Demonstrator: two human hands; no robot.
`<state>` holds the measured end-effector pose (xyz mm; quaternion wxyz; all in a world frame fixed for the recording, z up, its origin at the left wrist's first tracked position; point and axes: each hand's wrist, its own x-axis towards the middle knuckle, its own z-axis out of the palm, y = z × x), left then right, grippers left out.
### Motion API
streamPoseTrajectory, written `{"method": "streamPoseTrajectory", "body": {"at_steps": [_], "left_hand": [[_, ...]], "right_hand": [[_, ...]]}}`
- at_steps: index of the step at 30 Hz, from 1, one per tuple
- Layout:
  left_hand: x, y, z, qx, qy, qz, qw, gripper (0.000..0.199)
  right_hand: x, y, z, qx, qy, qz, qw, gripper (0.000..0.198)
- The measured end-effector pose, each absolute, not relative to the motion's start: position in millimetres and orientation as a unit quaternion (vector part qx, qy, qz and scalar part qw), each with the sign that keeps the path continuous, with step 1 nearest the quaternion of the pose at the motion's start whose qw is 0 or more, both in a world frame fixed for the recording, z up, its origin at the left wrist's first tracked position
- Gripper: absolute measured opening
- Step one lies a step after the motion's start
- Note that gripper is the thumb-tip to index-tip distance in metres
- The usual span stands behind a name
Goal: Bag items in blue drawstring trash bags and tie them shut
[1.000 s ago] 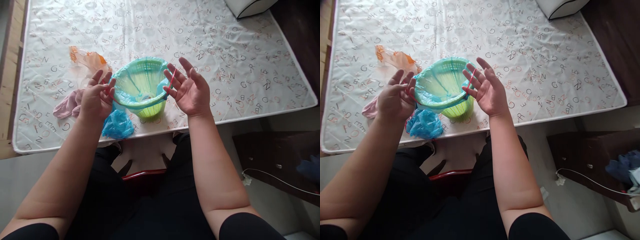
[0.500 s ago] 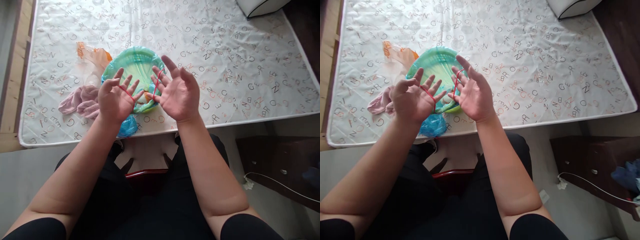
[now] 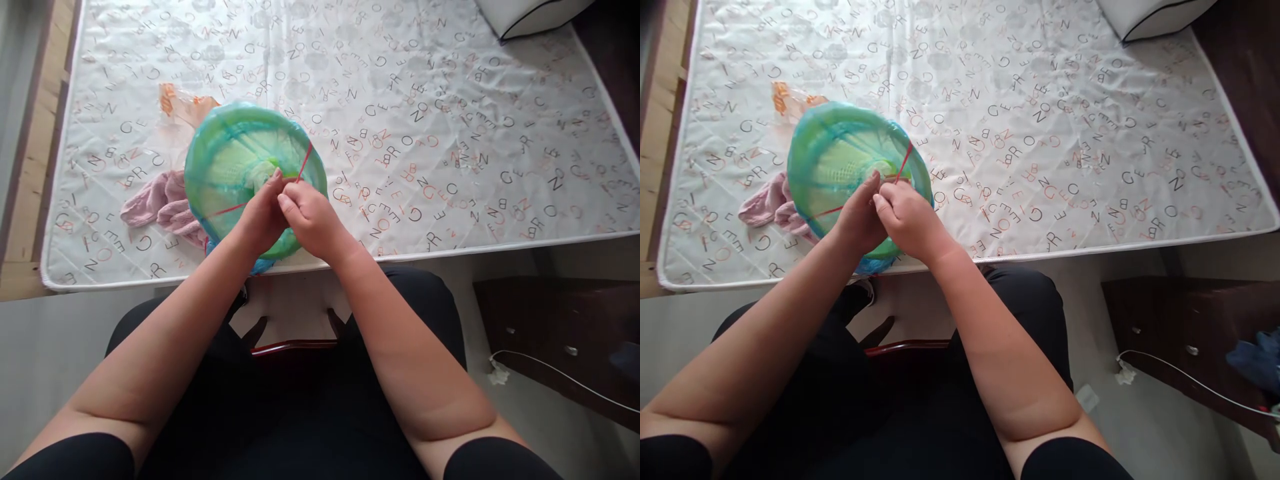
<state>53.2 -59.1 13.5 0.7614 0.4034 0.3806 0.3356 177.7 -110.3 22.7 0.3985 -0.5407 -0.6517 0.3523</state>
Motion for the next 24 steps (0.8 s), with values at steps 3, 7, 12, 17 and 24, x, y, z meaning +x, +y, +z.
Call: {"method": "streamPoseTrajectory", "body": {"at_steps": [3,7,12,17,24], "left_hand": [[54,-57,16,0.41,0.425,0.358,0.723,0.04],[49,-57,20,0.465,0.448,0.346,0.681,0.023],[42,-56,25,0.486,0.409,0.358,0.685,0.026],[43,-52,30,0.439,0.392,0.363,0.722,0.036],[40,-55,46,0.42,0.38,0.346,0.748,0.037]], "right_hand": [[175,-115,21,-0.549,-0.711,0.325,0.296,0.025],[175,-121,21,-0.532,-0.749,0.304,0.253,0.019],[184,-127,32,-0.497,-0.761,0.275,0.314,0.021],[195,-123,26,-0.625,-0.62,0.153,0.448,0.026],[211,-108,12,-0.672,-0.548,0.285,0.409,0.038]]}}
